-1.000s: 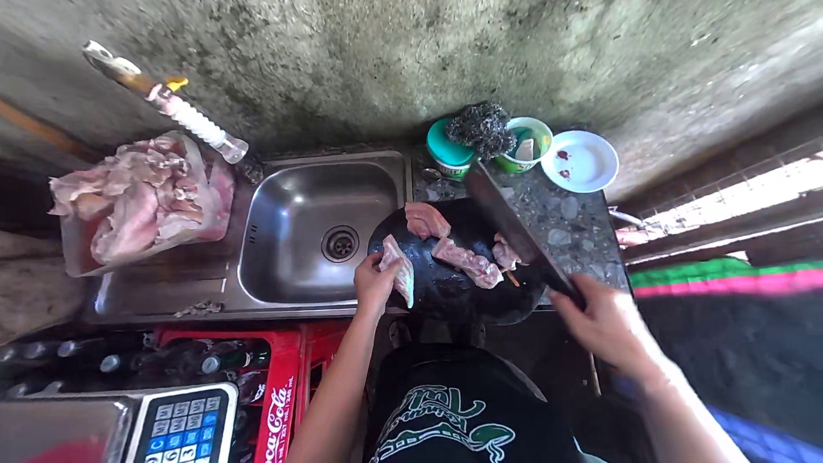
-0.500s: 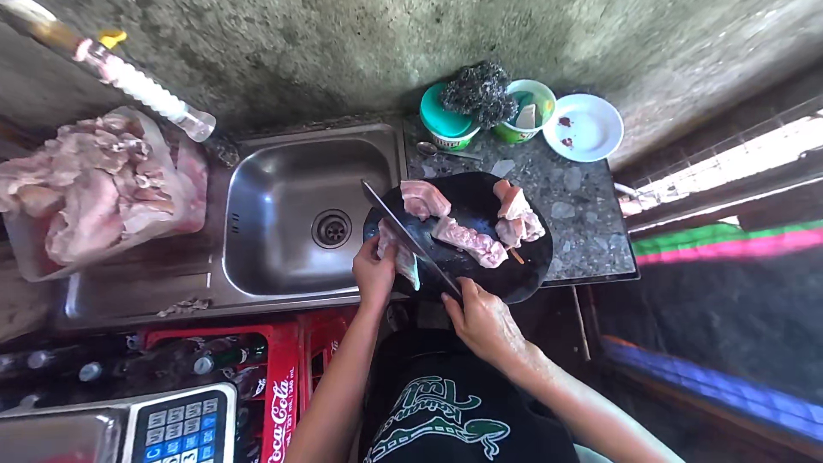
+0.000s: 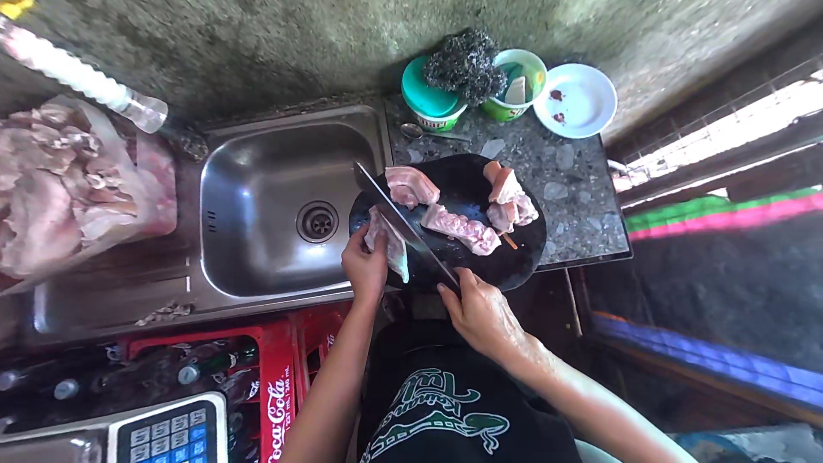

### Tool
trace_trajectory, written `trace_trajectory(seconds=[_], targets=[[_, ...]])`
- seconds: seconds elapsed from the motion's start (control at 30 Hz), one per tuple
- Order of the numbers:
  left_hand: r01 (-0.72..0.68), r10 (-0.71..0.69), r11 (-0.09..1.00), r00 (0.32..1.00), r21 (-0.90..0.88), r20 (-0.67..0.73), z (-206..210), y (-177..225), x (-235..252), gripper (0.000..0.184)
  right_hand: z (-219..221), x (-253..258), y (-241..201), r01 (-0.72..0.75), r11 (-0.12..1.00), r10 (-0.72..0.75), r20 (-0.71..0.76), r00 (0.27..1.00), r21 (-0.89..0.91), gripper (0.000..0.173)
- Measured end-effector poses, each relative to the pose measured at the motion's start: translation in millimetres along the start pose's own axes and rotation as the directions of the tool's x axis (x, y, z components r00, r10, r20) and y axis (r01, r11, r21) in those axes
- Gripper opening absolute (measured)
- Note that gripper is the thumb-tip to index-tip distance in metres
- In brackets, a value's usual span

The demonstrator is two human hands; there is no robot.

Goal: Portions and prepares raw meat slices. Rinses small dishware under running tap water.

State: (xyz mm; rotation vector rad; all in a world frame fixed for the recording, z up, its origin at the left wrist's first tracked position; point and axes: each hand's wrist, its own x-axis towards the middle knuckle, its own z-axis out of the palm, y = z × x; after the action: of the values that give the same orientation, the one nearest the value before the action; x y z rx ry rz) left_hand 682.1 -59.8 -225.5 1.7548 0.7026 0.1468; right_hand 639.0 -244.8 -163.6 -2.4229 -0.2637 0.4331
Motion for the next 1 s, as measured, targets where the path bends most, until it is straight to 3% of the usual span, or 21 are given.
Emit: trace_trajectory(seconds=[0.1, 0.17, 0.43, 0.73, 1.0], targets=[[-0.053, 0.053, 0.998, 0.999, 0.036, -0.005, 0.8, -0.3, -2.8, 0.037, 1.4, -1.3, -1.3, 0.029, 1.0, -0.03, -0.047, 0.998, -0.009, 0.041], [-0.095, 0.095, 0.991, 0.995, 0.092, 0.007, -0.8, -2.0, -2.9, 0.044, -0.2, 0.4, -3.2, 0.019, 1.0, -0.019, -0.002, 1.0, -0.017, 0.041], [-0.165, 0.169, 0.979, 0.986, 0.123, -0.017, 2.0, -5.4, -2.1, 0.039, 3.7, 5.6, -3.9, 0.063, 0.986, -0.064, -0.001, 0.998, -0.156, 0.037], [-0.137, 0.128, 0.982, 0.989, 0.131, 0.071, -8.1, -3.9, 7.1, 0.041, -20.7, 28.5, -28.4, -0.062, 0.984, 0.103, 0.255, 0.961, -0.165, 0.039], [-0.145, 0.14, 0.987, 0.988, 0.064, 0.071, -9.6, -8.2, 11.5, 0.04, -17.1, 60.0, -49.6, -0.075, 0.981, 0.124, 0.281, 0.952, -0.179, 0.033]])
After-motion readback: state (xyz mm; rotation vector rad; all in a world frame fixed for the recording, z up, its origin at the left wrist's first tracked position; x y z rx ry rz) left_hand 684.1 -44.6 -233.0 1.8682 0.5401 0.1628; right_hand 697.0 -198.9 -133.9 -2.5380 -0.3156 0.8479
